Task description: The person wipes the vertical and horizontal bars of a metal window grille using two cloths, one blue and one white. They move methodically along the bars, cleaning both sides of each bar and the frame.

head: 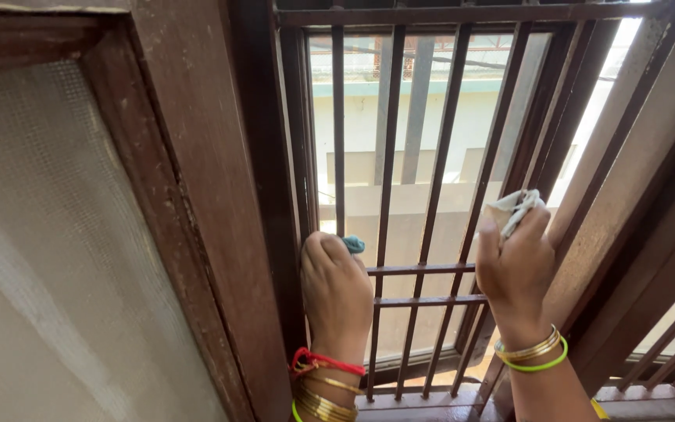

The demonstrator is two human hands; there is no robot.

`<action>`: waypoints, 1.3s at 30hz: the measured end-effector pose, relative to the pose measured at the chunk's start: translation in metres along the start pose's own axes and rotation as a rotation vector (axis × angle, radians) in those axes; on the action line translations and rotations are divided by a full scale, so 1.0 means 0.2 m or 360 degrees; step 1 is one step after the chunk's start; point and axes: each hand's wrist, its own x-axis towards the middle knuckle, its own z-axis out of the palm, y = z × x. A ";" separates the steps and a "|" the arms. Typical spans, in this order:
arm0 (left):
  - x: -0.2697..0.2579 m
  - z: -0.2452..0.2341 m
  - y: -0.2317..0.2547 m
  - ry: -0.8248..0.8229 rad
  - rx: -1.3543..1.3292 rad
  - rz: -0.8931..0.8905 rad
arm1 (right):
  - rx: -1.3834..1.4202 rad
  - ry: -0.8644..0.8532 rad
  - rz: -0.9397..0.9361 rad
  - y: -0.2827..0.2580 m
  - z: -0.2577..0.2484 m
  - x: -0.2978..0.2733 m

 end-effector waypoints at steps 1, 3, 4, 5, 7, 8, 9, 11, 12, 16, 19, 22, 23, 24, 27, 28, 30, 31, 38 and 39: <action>0.00 0.00 0.00 -0.0001 -0.0012 0.0006 | -0.0070 0.0023 -0.0050 0.02 0.00 -0.01; 0.00 0.01 0.00 -0.0026 -0.0039 0.0003 | -0.0116 0.0129 -0.0234 0.05 0.02 -0.03; 0.00 0.01 0.00 -0.0049 -0.0054 -0.0006 | -0.0138 0.0184 -0.0327 0.07 0.03 -0.03; 0.00 0.02 0.00 -0.0079 -0.0070 -0.0021 | -0.0186 0.0258 -0.0415 0.08 0.03 -0.04; 0.00 0.04 0.01 -0.0055 -0.0054 -0.0001 | -0.0279 0.0407 -0.0590 0.11 0.04 -0.04; 0.00 0.05 0.02 -0.0043 -0.0046 0.0010 | -0.0269 0.0407 -0.0560 0.11 0.05 -0.03; 0.00 0.06 0.02 -0.0028 -0.0004 0.0008 | -0.0262 0.0398 -0.0525 0.12 0.06 -0.03; -0.01 0.08 0.04 0.0010 0.0082 0.0004 | -0.0258 0.0377 -0.0482 0.14 0.06 -0.01; 0.00 0.09 0.05 -0.0022 0.0108 -0.0016 | -0.0262 0.0364 -0.0473 0.15 0.06 0.00; -0.01 0.13 0.08 -0.0136 0.0207 -0.0099 | -0.0272 0.0292 -0.0434 0.19 0.06 0.03; -0.01 0.15 0.10 -0.0190 0.0359 -0.0117 | -0.0244 0.0118 -0.0359 0.24 0.05 0.05; 0.00 0.16 0.12 -0.0233 0.0429 -0.0119 | -0.0320 0.0069 -0.0348 0.28 0.03 0.06; 0.01 0.17 0.12 -0.0250 0.0431 -0.0121 | -0.0332 0.0011 -0.0321 0.29 0.03 0.07; 0.01 0.18 0.12 -0.0206 0.0403 -0.0114 | -0.0345 -0.0047 -0.0293 0.31 0.03 0.07; 0.00 0.18 0.15 -0.0085 0.0328 -0.0103 | -0.0329 -0.0050 -0.0360 0.34 0.01 0.08; -0.01 0.19 0.17 -0.0042 0.0307 -0.0115 | -0.0313 -0.0021 -0.0405 0.35 0.00 0.08; -0.01 0.20 0.20 0.0019 0.0278 -0.0129 | -0.0294 -0.0047 -0.0428 0.37 -0.01 0.10; -0.02 0.21 0.21 0.0035 0.0267 -0.0135 | -0.0288 -0.0062 -0.0438 0.38 -0.01 0.09; -0.08 0.26 0.24 0.0241 0.0149 -0.0094 | -0.0268 0.0090 -0.0590 0.42 0.00 0.06; -0.10 0.27 0.24 0.0268 0.0130 -0.0081 | -0.0251 0.0104 -0.0585 0.42 0.01 0.06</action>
